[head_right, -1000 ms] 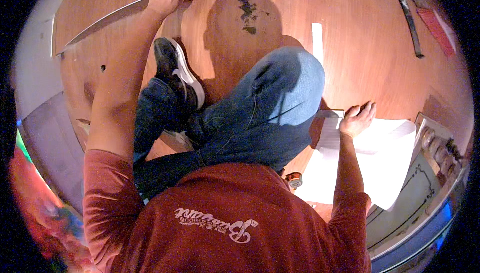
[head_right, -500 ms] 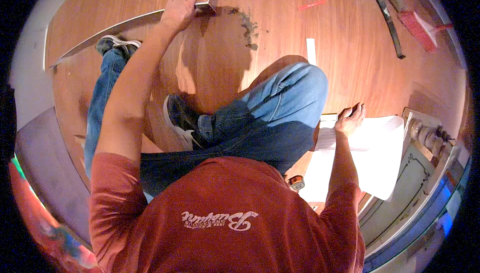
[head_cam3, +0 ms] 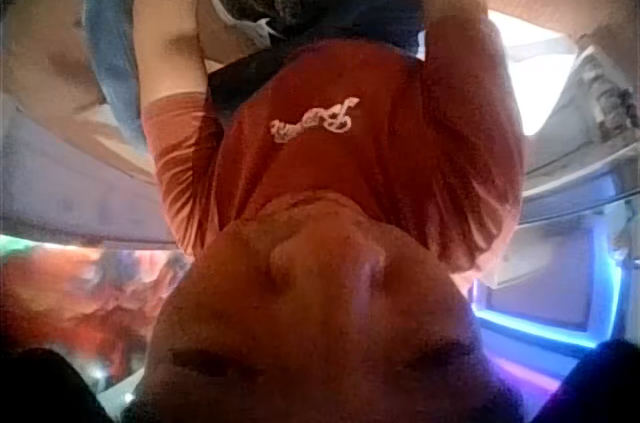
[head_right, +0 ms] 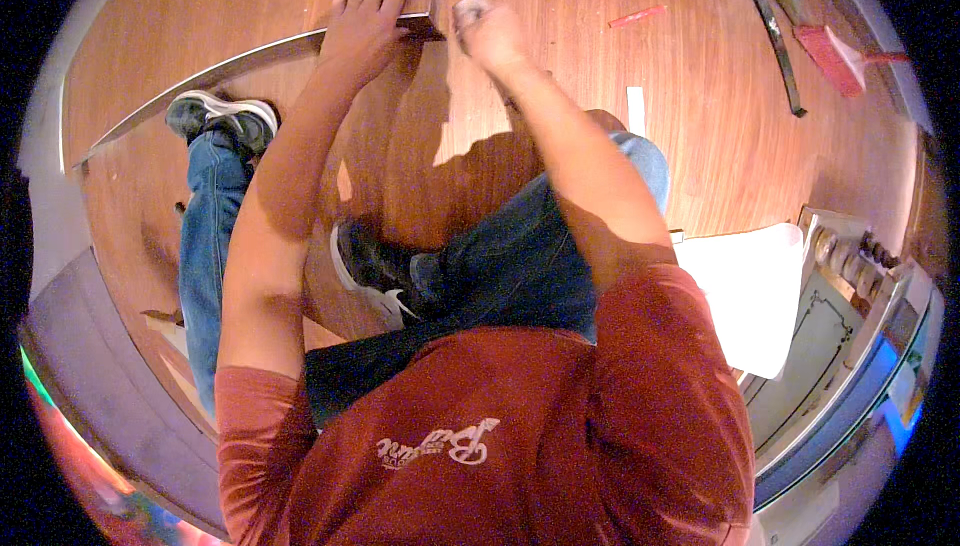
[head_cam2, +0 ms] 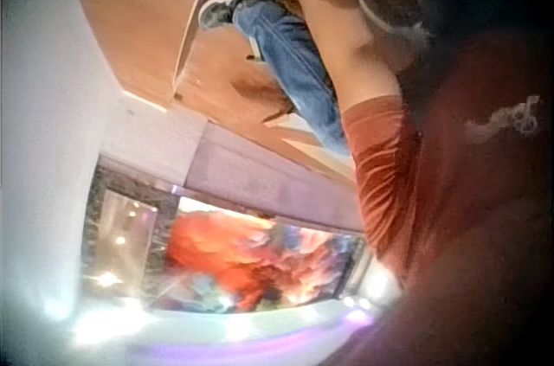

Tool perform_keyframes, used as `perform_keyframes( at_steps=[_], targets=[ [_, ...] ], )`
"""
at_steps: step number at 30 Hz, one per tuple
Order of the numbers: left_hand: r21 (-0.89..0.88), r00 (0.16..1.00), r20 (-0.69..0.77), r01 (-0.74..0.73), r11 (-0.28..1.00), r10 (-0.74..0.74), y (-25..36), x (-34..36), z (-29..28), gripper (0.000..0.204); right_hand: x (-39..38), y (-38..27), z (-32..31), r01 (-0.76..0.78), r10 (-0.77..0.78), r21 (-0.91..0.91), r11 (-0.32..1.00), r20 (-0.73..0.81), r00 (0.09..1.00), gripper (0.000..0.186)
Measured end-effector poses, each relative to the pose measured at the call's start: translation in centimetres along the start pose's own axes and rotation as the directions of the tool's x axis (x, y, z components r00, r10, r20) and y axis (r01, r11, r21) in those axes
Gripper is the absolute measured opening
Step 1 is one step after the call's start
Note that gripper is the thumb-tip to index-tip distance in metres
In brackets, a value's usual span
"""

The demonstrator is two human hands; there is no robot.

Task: The person installs wooden laminate flooring planks in a room. They align the planks, use a hammer to tap them into place, and use a speed square to measure and mark a plank for cutting.

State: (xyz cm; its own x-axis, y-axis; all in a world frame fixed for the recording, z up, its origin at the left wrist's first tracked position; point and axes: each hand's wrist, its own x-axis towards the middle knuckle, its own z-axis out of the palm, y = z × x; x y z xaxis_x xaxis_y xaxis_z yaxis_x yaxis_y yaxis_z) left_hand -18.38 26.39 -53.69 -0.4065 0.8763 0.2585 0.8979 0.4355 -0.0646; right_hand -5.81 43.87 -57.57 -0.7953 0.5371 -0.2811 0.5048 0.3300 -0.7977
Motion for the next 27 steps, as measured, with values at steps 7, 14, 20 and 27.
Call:
perform_keyframes(
  at_steps=[7, 14, 20, 27],
  targets=[
    [0.0, 0.996, 0.081, 0.038, 0.999, -0.038, -0.1, -0.3, 0.5, 0.089, 1.6, 3.7, 2.8, 0.355, -0.34, -0.339, 0.872, 0.103, 0.935, 0.027],
    [-0.075, 0.999, 0.038, 0.017, 0.997, -0.014, -0.2, -1.0, -0.4, 0.083, 1.9, 3.4, 2.9, 0.373, -0.33, -0.423, 0.826, 0.173, 0.928, 0.031],
    [-0.056, 0.998, 0.059, 0.008, 0.998, -0.005, -0.2, -1.2, -0.5, 0.082, 2.2, 4.0, 3.3, 0.432, -0.41, -0.398, 0.809, 0.143, 0.901, 0.032],
    [-0.038, 0.999, 0.047, 0.006, 0.999, -0.004, 0.4, -2.8, -0.2, 0.073, 1.7, 2.7, 2.3, 0.352, -0.286, -0.429, 0.832, 0.213, 0.934, 0.033]
  ],
)
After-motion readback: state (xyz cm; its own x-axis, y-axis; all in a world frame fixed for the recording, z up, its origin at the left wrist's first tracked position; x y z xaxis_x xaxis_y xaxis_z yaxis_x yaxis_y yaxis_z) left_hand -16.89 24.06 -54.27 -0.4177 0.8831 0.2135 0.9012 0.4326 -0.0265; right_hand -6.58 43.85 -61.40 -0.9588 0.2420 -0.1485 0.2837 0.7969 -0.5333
